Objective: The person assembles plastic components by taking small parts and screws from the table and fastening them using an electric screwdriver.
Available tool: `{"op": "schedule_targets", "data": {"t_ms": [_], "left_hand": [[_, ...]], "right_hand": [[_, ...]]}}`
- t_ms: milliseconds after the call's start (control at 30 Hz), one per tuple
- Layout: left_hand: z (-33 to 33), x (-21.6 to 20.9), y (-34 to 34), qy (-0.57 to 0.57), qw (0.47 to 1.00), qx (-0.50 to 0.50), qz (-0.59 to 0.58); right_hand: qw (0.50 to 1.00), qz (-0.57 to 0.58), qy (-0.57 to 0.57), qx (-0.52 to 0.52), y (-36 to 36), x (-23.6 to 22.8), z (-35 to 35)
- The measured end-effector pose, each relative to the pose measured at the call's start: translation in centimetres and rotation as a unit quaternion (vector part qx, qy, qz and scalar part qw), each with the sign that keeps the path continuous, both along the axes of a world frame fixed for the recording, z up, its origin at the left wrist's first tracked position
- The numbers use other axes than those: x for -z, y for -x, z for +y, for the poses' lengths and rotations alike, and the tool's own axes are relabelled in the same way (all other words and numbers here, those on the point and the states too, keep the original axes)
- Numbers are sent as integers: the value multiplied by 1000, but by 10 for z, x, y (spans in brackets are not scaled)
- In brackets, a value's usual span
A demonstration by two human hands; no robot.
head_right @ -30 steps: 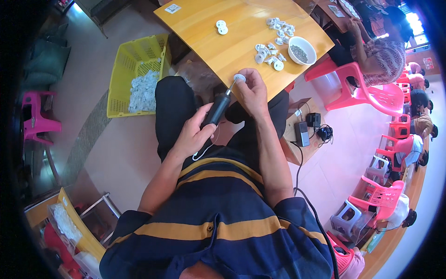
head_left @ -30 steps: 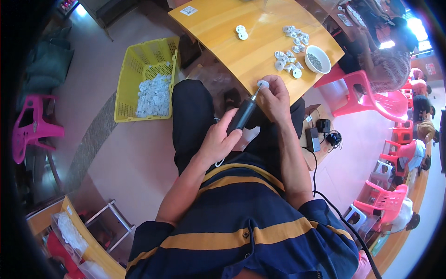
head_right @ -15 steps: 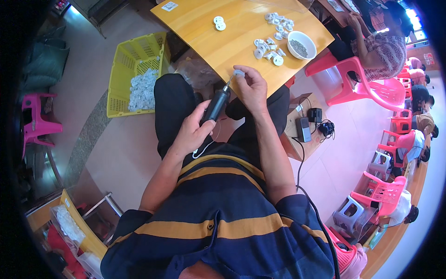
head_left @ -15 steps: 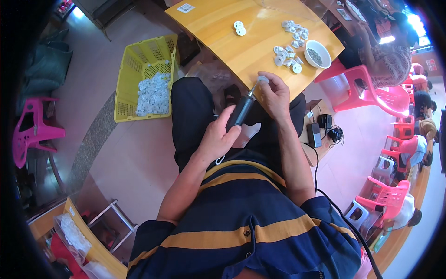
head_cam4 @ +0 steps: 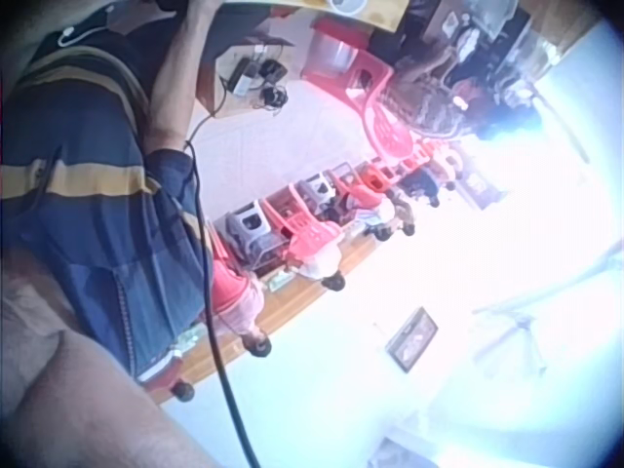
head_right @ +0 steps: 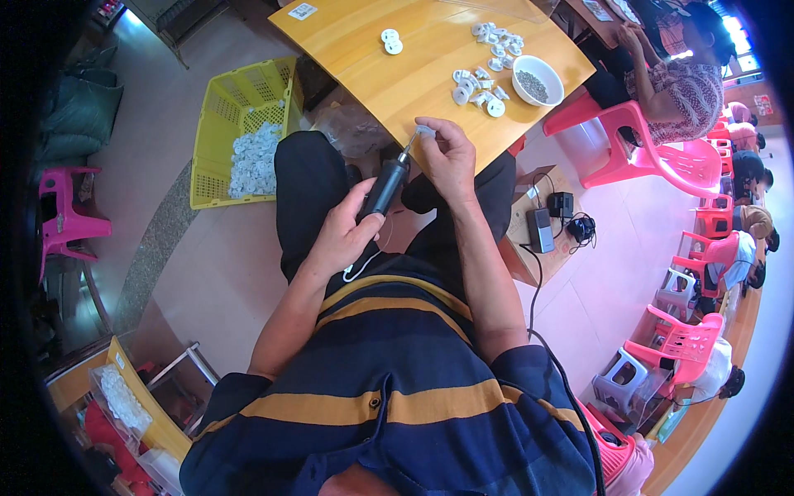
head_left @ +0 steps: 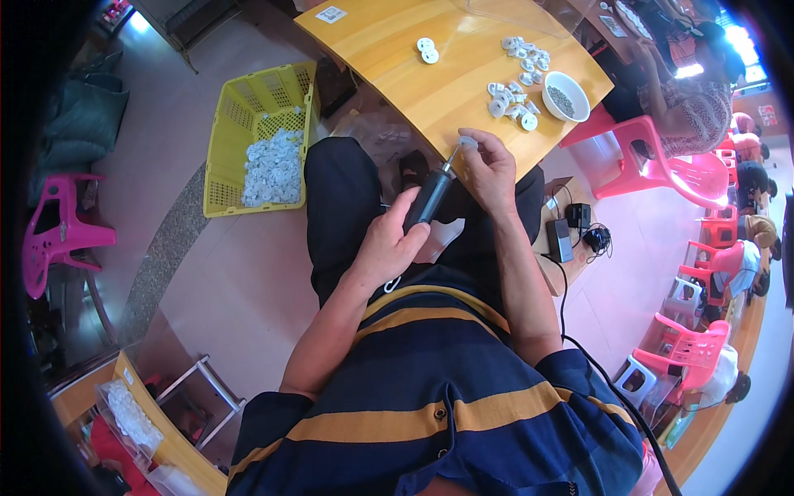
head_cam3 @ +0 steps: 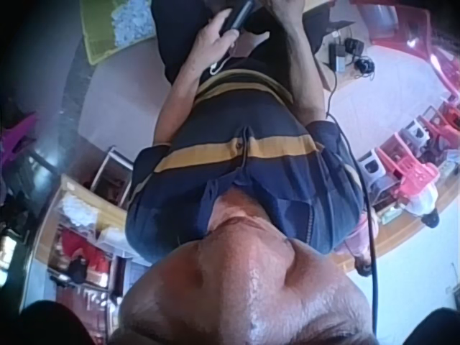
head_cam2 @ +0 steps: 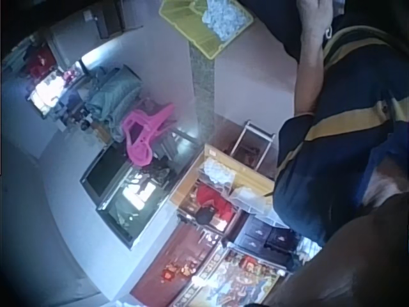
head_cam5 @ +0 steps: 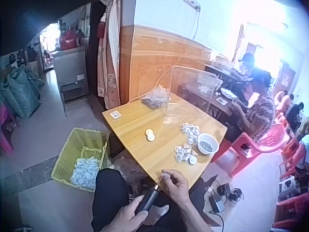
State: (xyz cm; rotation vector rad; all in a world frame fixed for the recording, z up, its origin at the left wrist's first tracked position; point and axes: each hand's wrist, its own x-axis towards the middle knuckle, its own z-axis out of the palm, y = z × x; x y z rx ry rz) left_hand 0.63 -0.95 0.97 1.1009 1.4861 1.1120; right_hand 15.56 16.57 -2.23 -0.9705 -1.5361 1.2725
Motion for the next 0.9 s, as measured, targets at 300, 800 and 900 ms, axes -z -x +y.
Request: {"op": "schedule_targets", "data": {"t_ms": [300, 800, 900], "left_hand": [[0, 1, 0, 0, 1000, 1, 7], [0, 5, -1, 22, 989, -9, -148], [-1, -1, 0, 40, 986, -2, -161]], "right_hand": [[1000, -8, -17, 3, 0, 0, 0], [997, -58, -49, -11, 0, -7, -5], [996, -68, -47, -19, -1, -8, -5]]}}
